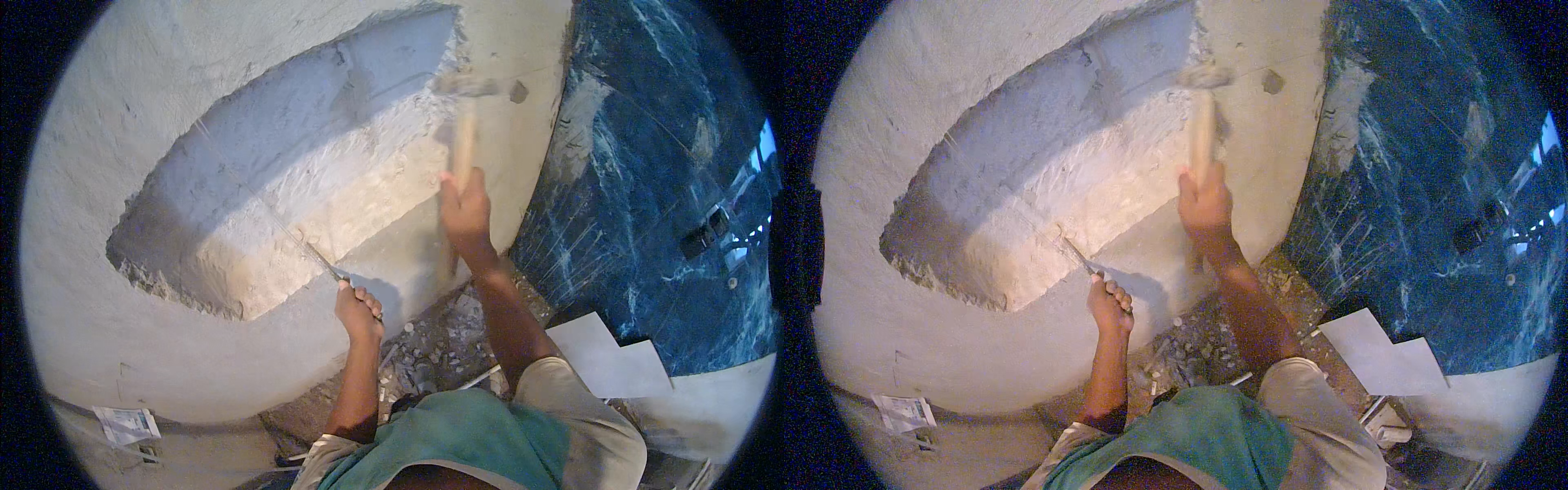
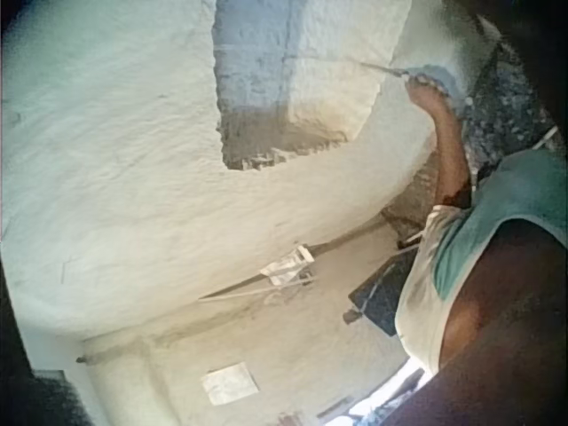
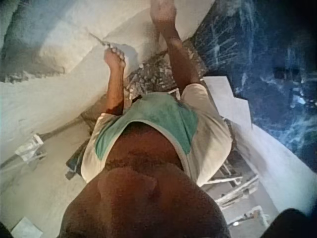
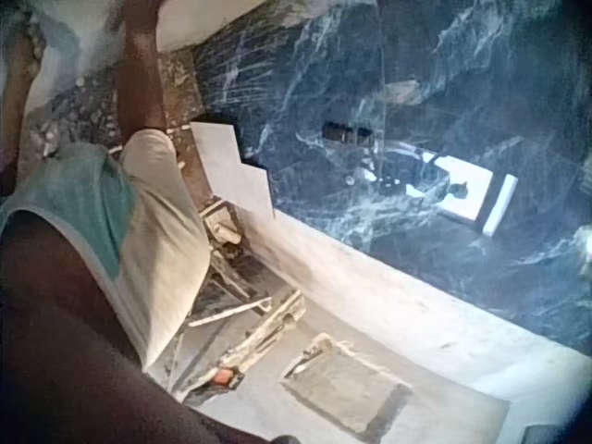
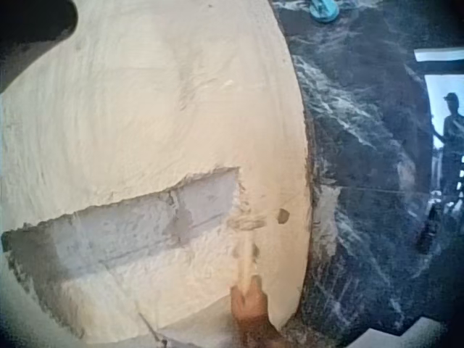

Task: The person uses a hammer and a metal rod to carve a rectangular niche into a wall, then positions a tile into the opening with the help of another person.

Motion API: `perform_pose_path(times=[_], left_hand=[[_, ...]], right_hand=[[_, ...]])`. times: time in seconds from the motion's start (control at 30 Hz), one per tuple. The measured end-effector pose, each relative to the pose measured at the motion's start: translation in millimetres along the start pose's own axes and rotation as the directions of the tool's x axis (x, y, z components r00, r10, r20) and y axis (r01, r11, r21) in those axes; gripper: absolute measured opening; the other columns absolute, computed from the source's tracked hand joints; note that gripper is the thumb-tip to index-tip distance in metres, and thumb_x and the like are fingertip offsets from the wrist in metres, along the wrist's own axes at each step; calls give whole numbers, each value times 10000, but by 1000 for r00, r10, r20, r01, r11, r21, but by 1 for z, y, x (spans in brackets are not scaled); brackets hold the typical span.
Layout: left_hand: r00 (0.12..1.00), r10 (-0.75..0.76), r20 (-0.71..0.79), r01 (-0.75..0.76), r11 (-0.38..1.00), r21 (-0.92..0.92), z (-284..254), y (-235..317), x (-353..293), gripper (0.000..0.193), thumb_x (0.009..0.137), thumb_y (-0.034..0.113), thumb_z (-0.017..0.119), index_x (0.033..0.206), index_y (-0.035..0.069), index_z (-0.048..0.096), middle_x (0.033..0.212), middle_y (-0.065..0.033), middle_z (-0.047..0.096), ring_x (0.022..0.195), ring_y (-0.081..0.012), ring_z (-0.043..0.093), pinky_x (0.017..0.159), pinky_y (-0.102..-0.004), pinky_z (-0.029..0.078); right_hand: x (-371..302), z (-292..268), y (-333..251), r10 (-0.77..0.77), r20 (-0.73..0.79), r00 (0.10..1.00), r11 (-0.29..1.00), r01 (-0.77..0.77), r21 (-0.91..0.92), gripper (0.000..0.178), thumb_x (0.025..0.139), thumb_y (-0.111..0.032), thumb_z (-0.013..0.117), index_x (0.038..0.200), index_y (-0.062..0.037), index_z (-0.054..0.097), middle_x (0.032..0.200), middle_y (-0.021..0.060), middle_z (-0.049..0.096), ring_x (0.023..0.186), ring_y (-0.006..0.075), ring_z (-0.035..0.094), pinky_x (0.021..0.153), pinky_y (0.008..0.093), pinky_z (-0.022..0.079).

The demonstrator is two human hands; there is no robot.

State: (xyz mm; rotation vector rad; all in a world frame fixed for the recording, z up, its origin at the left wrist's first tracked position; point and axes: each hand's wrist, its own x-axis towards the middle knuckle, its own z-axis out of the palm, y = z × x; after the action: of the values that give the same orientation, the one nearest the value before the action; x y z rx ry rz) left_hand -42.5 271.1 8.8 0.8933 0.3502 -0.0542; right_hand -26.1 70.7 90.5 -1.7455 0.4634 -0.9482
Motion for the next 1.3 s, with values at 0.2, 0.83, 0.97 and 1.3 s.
perform_pose_path(times=[0.2, 0.83, 0.97, 1.3], left_hand=[[1000, -20, 21, 20, 1000, 17, -4, -6, 5, 197, 939, 296, 400, 817, 141, 404, 607, 12, 398, 420, -85, 349, 340, -234, 291], [999, 28, -17, -28, 1000, -5, 5, -4, 4, 242, 941, 286, 394, 759, 129, 371, 593, 6, 373, 430, -95, 341, 346, -229, 295], [1000, -12, -1, 13, 1000, 15, 10, -7, 6, 197, 944, 300, 406, 1017, 118, 431, 612, 33, 363, 446, -70, 330, 344, -216, 292], [999, 9, -39, -7, 999, 52, 14, -6, 14, 206, 940, 299, 409, 820, 132, 397, 599, 21, 369, 426, -86, 324, 337, -226, 288]], right_hand=[[-23, 46, 63, 171, 322, 931, 983, -184, 11, 303, 859, -281, 539, 851, 18, 496, 599, 193, 536, 486, 344, 538, 434, 397, 419], [-23, -19, 34, 251, 136, 958, 906, -282, 316, 225, 872, -281, 533, 824, -68, 476, 592, 14, 466, 460, 131, 481, 407, 277, 406], [-77, 3, 62, 341, 435, 833, 883, -443, 156, 212, 876, -275, 527, 827, -75, 477, 590, 14, 461, 435, 131, 469, 393, 282, 403], [-73, -19, 29, 273, 186, 944, 916, -314, 250, 248, 907, -246, 488, 803, -22, 462, 573, 51, 477, 446, 162, 495, 415, 330, 423]])
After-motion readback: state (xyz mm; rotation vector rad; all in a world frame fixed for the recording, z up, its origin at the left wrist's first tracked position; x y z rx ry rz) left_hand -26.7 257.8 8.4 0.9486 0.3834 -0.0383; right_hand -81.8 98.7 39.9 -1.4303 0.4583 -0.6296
